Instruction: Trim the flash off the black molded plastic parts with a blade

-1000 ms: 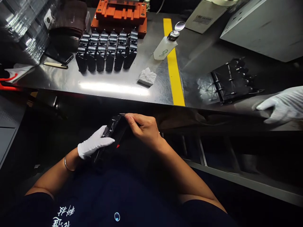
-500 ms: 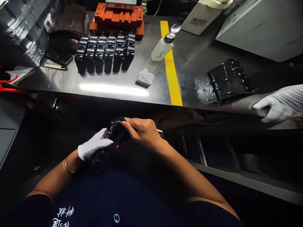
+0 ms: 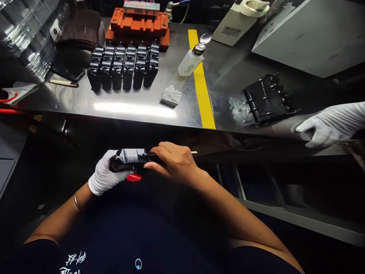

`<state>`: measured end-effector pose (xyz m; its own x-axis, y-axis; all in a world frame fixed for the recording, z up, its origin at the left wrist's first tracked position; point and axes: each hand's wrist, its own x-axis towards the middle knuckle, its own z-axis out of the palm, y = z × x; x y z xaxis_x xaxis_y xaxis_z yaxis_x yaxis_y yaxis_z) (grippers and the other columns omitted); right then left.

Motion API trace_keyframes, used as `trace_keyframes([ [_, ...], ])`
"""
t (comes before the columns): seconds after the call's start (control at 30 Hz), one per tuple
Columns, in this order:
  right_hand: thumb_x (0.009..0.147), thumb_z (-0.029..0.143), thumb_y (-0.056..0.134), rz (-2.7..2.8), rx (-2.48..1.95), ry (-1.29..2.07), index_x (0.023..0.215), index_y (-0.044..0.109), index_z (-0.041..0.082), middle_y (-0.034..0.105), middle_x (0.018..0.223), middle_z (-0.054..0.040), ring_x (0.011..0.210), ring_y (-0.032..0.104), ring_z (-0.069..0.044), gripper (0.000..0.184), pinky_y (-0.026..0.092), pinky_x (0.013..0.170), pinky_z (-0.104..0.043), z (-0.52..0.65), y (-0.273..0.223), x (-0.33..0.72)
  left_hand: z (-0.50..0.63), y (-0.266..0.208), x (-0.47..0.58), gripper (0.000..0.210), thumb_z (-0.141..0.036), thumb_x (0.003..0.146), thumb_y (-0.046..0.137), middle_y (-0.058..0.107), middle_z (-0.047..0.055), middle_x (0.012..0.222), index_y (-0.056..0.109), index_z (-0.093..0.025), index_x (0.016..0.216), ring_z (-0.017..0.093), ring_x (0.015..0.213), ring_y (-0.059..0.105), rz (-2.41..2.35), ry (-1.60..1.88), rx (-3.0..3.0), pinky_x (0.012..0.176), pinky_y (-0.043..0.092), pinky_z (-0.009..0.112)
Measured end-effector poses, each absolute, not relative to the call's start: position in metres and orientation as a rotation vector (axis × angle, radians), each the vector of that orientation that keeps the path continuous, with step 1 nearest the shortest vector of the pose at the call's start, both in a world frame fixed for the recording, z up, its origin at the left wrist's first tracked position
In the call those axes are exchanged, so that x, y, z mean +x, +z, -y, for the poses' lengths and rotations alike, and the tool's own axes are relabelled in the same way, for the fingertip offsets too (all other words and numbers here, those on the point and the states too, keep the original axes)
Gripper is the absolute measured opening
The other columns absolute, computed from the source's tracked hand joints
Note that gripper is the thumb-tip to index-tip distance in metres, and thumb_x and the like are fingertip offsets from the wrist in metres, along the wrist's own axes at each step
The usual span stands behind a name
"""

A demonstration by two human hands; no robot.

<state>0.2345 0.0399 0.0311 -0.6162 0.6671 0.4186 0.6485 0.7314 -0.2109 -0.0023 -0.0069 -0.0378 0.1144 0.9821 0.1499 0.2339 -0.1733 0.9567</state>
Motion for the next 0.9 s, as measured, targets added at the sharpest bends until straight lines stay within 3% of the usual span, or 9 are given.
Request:
trace_keyframes([
  [0.23,0.096,0.046,0.045,2.567,-0.789,0.028,0.053,0.049,0.018,0.046,0.050,0.0015,0.048,0.038,-0.010,0.051,0.023,0.048,-0.027,-0.042,0.033,0.235,0.009,-0.034,-0.009,0.049,-0.026,0.067,0.081,0.066,0.005,0.103,0.056,-0.023,0.110,0.022,0.092,0.066,-1.146,1.024,1.433,0.085,0.053,0.038],
  [0.43,0.096,0.051,0.040,2.539,-0.760,0.062,0.055,0.049,0.018,0.045,0.052,0.0014,0.049,0.037,-0.009,0.054,0.024,0.048,-0.026,-0.042,0.035,0.235,0.006,-0.032,-0.007,0.050,-0.035,0.067,0.080,0.067,0.004,0.101,0.058,-0.022,0.111,0.020,0.090,0.065,-1.075,0.951,1.379,0.085,0.052,0.036],
  [0.73,0.094,0.048,0.047,2.561,-0.668,0.161,0.051,0.044,0.019,0.043,0.048,0.0025,0.045,0.036,-0.009,0.052,0.025,0.046,-0.026,-0.041,0.035,0.235,0.002,-0.022,-0.002,0.059,-0.032,0.059,0.085,0.067,0.005,0.100,0.059,-0.016,0.109,0.022,0.092,0.063,-1.037,0.815,1.182,0.087,0.051,0.038],
  [0.9,0.100,0.040,0.036,2.351,-0.808,0.485,0.071,0.057,0.018,0.053,0.058,-0.0004,0.052,0.047,-0.010,0.042,0.035,0.051,-0.024,-0.034,0.033,0.240,0.001,-0.014,-0.004,0.055,-0.034,0.059,0.085,0.069,0.004,0.098,0.062,-0.018,0.106,0.022,0.090,0.065,-1.189,0.950,1.226,0.084,0.053,0.038],
])
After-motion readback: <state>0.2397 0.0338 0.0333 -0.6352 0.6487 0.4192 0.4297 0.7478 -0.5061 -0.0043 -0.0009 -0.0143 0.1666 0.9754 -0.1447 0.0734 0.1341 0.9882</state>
